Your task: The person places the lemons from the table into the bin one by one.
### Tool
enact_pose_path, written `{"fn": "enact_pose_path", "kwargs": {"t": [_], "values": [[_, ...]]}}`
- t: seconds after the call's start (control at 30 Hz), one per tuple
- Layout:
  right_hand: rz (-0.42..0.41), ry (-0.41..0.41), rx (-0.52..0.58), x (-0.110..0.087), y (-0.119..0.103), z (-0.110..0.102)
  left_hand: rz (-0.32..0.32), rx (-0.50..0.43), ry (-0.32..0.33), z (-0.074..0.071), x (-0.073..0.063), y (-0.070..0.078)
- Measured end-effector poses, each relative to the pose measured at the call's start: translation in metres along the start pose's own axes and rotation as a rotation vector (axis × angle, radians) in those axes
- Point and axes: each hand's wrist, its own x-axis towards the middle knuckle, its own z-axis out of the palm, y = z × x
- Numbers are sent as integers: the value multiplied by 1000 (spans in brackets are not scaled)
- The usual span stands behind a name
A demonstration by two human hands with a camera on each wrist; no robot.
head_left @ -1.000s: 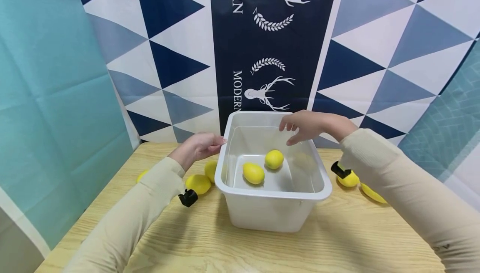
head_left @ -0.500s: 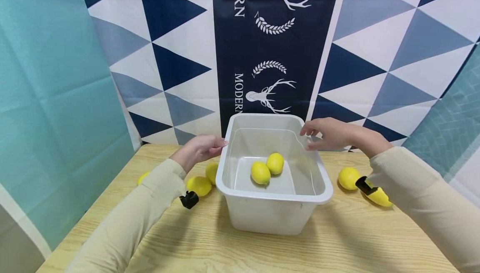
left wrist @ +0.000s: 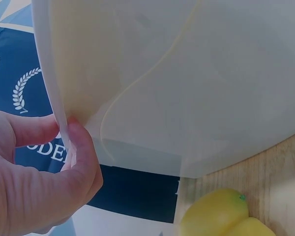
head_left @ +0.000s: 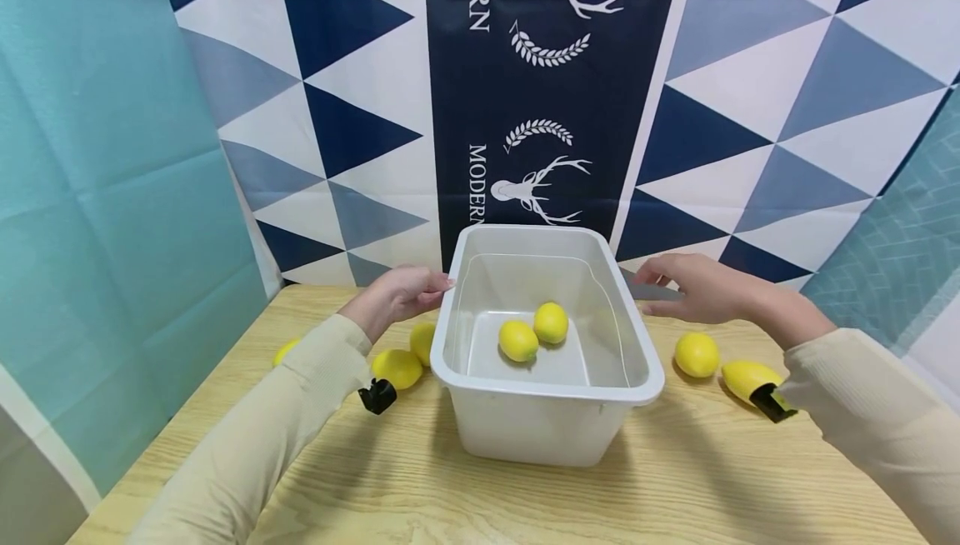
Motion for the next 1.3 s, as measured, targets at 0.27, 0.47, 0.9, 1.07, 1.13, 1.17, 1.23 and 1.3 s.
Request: {"fn": "enact_pose_path", "kwargs": {"t": [0.27,0.47,0.9,1.07,1.13,1.17,1.23,1.3], "values": [[28,0,-3,-15,18,13,4,-17,0,-1,1,-2],[64,-16,-18,-24,33,21,9,-11,-4,-2,3,-3],[76,-38,-48,-36,59,36,9,-2,15,-1,1,-1],[71,-41,-74,-43,70,42,8,7,9,0,1,0],[69,-31,-83,-46,74,46,9,9,6,0,1,0],[68,-24,-87,-48,77,49,10,9,5,0,1,-1],[65,-13,-89,-51,82,54,10,6,4,0,1,-1],[65,-5,-89,-54,87,58,12,6,4,0,2,-1]]}}
